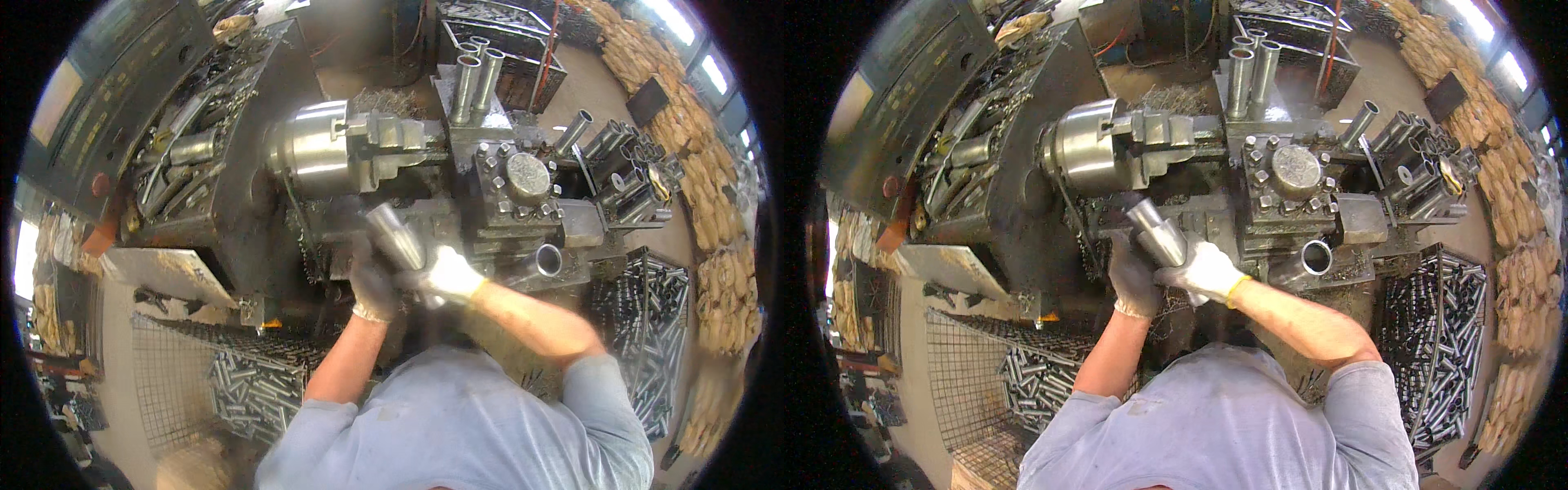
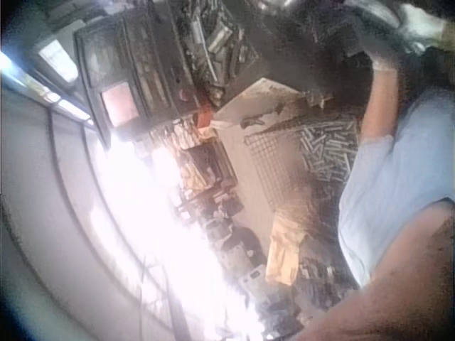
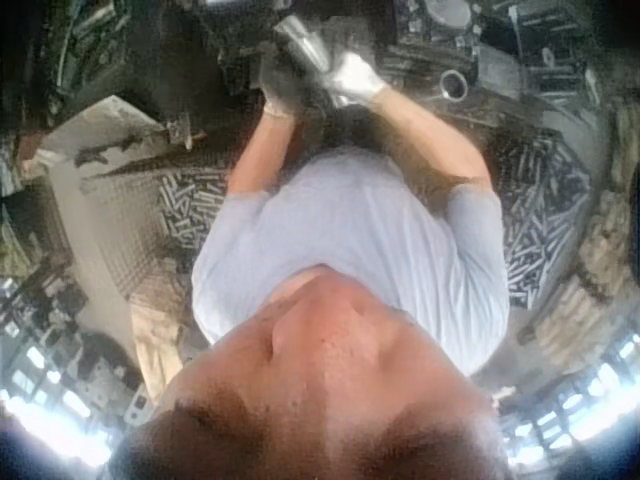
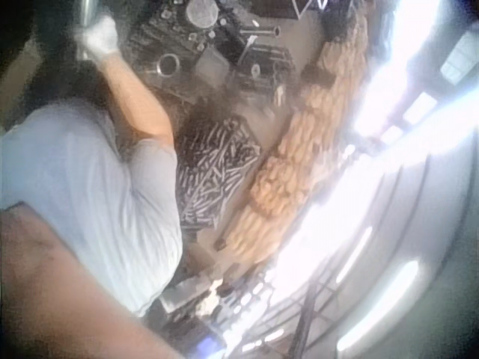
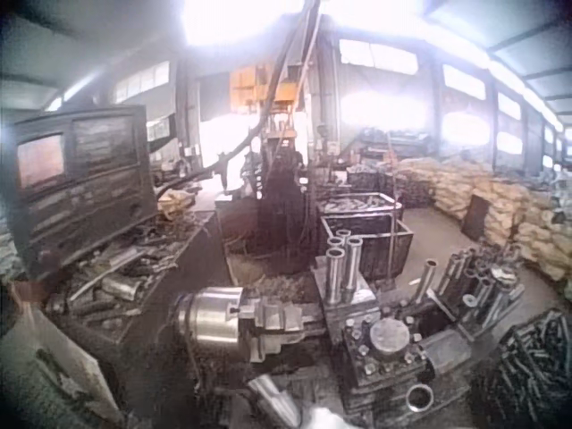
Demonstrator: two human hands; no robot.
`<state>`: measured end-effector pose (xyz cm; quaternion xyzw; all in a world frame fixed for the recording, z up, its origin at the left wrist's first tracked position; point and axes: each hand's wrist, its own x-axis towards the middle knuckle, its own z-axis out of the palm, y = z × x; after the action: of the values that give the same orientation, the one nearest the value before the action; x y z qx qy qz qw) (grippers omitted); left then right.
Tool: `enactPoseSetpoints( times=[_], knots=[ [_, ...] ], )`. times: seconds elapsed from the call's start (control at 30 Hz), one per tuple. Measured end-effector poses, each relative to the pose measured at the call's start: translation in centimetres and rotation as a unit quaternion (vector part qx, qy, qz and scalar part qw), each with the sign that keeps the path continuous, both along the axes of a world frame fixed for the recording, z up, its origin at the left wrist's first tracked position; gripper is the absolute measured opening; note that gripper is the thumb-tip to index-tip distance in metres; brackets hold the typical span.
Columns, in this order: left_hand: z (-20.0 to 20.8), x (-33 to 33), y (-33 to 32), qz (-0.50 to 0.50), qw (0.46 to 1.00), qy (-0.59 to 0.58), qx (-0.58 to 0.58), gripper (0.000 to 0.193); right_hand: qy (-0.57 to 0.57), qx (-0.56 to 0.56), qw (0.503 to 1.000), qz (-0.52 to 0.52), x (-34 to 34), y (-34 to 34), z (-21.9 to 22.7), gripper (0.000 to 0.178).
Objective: The person operates a metal turning machine, repeatedly loading cylindrical metal parts into the chuck, securing them, and removing finished parts. The person places the finished parts into a wire basket nearby.
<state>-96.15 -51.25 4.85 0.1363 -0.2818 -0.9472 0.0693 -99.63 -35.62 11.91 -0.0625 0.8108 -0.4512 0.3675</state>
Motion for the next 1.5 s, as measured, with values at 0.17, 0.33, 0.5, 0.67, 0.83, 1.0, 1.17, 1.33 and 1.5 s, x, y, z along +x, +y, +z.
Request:
enactPoseSetpoints(
  times=[0.17,0.33,0.5,0.67,0.83,1.0,1.17,1.33,1.5],
  knots=[
    [6.2,-1.6,-2.2,-0.165,0.965,0.183,-0.085,0.072,0.049,-0.093,0.992,-0.069,0.5,1.6,6.6,0.078],
    [11.8,-16.6,-8.9,0.163,0.161,0.091,-0.969,0.085,0.554,0.004,0.821,0.139,-7.7,6.6,14.0,0.068],
    [13.2,-22.8,-10.7,-0.073,0.229,-0.014,-0.970,0.086,0.609,0.355,0.657,0.267,-23.2,7.4,11.1,0.047],
    [15.4,-24.2,-10.3,-0.154,0.217,-0.034,-0.963,0.075,0.389,0.334,0.775,0.369,-29.5,5.9,3.7,0.053],
    [15.3,-23.4,-9.8,-0.073,0.325,0.015,-0.943,0.089,0.355,0.313,0.801,0.368,-29.5,3.2,0.3,0.054],
    [4.8,-7.5,-7.4,0.171,0.501,0.140,-0.837,0.054,0.307,0.245,0.832,0.392,-31.0,4.6,1.1,0.054],
    [-8.4,9.6,-8.7,0.183,0.909,-0.252,-0.278,0.032,0.244,0.325,0.849,0.339,-31.7,4.4,0.7,0.057],
    [-12.1,17.3,-18.9,0.322,0.929,-0.180,-0.030,0.045,0.293,0.123,0.896,0.310,-31.6,2.4,-1.4,0.072],
    [-13.1,19.8,-23.2,0.246,0.942,-0.217,0.071,0.039,0.248,0.084,0.917,0.302,-32.3,3.2,-2.3,0.086]
  ],
)
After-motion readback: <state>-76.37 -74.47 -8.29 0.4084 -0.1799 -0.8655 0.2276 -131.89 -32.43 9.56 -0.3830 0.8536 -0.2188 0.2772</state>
